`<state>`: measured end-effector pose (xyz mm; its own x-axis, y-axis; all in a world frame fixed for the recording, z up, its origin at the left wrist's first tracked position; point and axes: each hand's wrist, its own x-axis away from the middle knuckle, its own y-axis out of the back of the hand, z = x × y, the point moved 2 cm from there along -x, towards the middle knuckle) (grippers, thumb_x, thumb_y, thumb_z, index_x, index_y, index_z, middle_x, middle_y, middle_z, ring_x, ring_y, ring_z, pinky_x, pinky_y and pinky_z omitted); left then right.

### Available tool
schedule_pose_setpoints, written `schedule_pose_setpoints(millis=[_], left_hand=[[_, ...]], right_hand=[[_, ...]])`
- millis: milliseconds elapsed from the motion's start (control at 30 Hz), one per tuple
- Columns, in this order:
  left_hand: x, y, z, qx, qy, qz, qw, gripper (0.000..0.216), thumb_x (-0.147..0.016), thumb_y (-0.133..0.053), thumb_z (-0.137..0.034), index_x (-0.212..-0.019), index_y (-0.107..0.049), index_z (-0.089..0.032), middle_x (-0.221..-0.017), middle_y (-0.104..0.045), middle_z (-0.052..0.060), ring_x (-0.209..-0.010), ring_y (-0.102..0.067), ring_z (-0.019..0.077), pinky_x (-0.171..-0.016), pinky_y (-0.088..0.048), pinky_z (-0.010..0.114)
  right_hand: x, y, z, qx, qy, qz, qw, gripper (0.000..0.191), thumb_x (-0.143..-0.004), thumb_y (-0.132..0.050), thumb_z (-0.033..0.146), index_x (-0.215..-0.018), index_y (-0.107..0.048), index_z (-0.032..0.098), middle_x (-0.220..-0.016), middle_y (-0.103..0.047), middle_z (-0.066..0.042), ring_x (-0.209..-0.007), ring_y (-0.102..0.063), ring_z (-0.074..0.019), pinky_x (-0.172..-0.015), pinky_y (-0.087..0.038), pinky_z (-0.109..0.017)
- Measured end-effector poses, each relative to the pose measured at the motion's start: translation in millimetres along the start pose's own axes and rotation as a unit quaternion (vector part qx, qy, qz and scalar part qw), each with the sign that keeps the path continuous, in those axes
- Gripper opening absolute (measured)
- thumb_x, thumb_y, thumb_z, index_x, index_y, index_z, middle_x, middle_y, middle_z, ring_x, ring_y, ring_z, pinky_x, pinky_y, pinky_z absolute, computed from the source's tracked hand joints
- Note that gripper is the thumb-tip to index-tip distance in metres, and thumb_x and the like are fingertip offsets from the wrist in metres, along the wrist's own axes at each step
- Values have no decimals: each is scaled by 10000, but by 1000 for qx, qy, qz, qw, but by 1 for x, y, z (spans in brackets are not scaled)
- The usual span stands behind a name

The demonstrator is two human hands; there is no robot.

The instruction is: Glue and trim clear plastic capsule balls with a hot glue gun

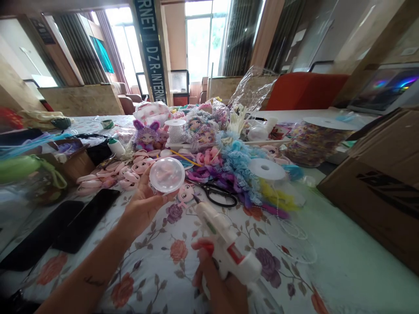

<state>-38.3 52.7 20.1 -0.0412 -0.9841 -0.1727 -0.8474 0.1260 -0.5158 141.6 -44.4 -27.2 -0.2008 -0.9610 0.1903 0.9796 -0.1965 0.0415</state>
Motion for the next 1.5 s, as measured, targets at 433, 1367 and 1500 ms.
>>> schedule_pose_setpoints(millis=[433,1367,1500], left_hand=[[-1,2,5,-77,-2,21,997,931,-579,-861,-160,-1379,-405,-298,-1417,-470,89,-1288,-478,295,-952,-528,362],[19,-10,31,-166,167,218,947,832,-724,-807,-278,-1438,-383,-313,-1222,-575,90,-1097,-573,244,-843,-508,318],[19,-9,34,-176,118,189,959,789,-748,-794,-306,-1420,-381,-330,-1269,-554,96,-1039,-592,227,-828,-523,321]], right_hand=[[-6,14,6,-189,-18,-8,982,411,-734,-745,518,-877,-651,144,-405,-501,25,-364,-443,-132,-346,-305,-207],[-51,23,29,-71,78,-97,990,564,-565,-848,511,-973,-667,167,-535,-605,34,-489,-526,-156,-501,-426,-259],[-52,24,28,-81,80,-97,989,572,-602,-828,513,-1019,-650,163,-536,-606,31,-507,-527,-161,-524,-425,-265]])
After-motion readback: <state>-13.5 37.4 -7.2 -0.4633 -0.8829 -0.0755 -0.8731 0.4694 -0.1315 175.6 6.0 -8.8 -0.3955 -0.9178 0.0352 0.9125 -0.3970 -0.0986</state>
